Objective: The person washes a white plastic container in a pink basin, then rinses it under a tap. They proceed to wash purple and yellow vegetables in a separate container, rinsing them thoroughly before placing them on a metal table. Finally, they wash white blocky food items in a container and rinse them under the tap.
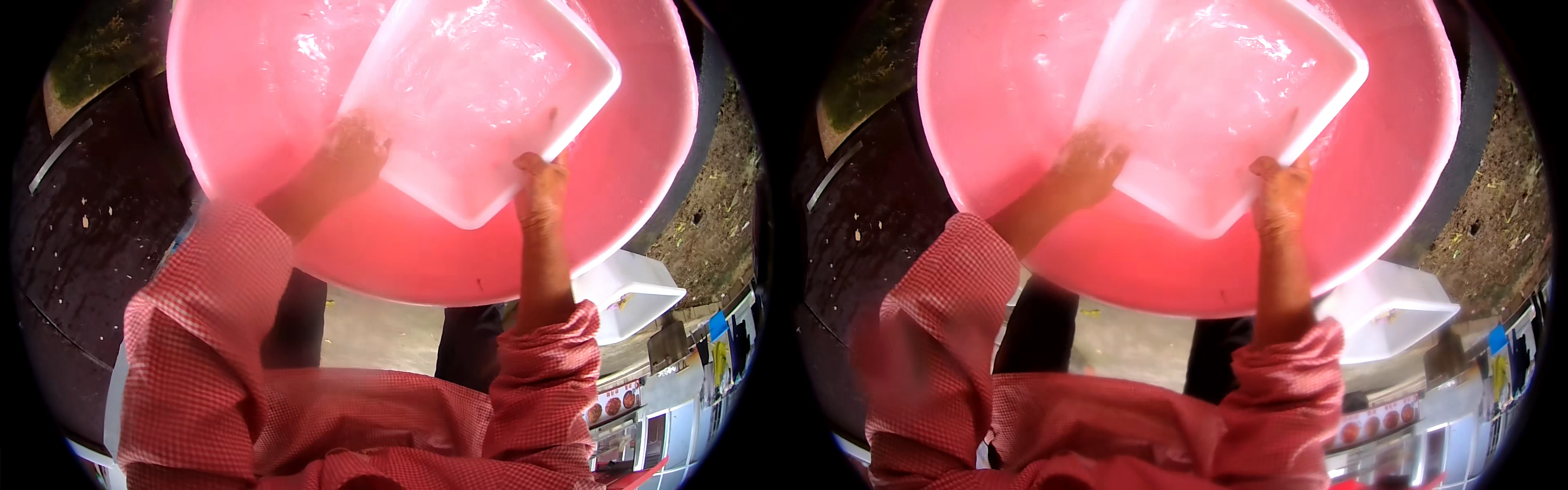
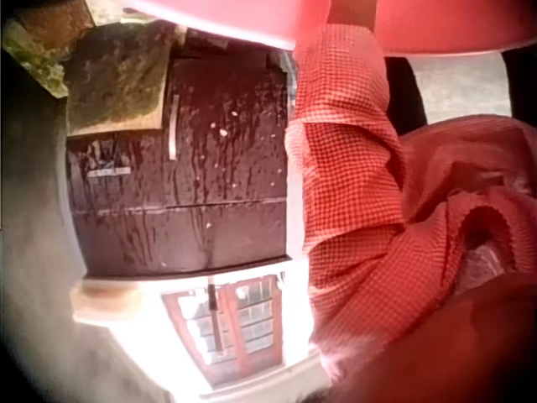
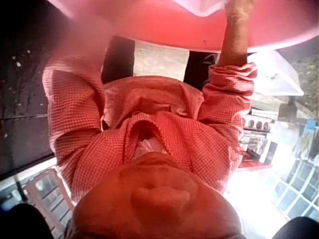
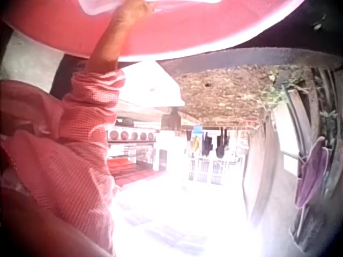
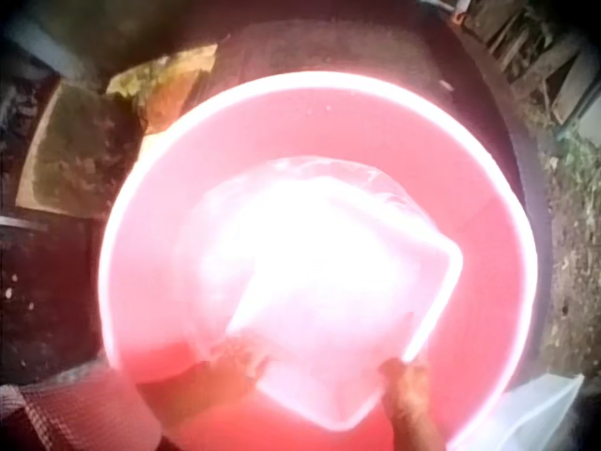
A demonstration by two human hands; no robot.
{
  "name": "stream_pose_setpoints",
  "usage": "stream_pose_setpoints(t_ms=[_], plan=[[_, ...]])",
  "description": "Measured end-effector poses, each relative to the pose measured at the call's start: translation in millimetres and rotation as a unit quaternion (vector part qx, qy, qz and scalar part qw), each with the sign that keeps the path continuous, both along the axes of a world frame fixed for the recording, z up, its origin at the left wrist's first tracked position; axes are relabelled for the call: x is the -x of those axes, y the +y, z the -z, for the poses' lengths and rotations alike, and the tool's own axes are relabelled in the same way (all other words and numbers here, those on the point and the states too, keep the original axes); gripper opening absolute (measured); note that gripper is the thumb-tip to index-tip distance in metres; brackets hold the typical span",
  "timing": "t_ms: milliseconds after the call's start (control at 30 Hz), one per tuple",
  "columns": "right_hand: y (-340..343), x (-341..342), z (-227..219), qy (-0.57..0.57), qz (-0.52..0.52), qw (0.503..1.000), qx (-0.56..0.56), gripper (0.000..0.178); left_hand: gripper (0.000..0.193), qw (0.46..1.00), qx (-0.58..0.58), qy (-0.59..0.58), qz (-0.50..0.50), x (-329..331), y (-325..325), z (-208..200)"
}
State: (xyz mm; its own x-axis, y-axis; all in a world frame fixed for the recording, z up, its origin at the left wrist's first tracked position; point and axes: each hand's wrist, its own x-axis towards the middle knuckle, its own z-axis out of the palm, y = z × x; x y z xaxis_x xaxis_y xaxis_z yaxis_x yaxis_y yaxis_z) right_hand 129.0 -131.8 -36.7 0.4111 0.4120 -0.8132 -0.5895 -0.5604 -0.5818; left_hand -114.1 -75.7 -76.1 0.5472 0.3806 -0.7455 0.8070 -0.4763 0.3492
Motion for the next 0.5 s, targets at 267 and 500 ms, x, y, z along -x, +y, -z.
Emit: stream_pose_setpoints(t_ms=[267,500], plan=[[-26,-17,-9,-0.117,-0.015,0.993,-0.009,0.094,0.049,0.993,0.075,-0.085,0.033,-39,-36,-18],[-92,54,14,0.163,0.3,0.93,-0.137,0.075,0.061,0.976,0.15,-0.12,-0.1,-56,-61,-26]])
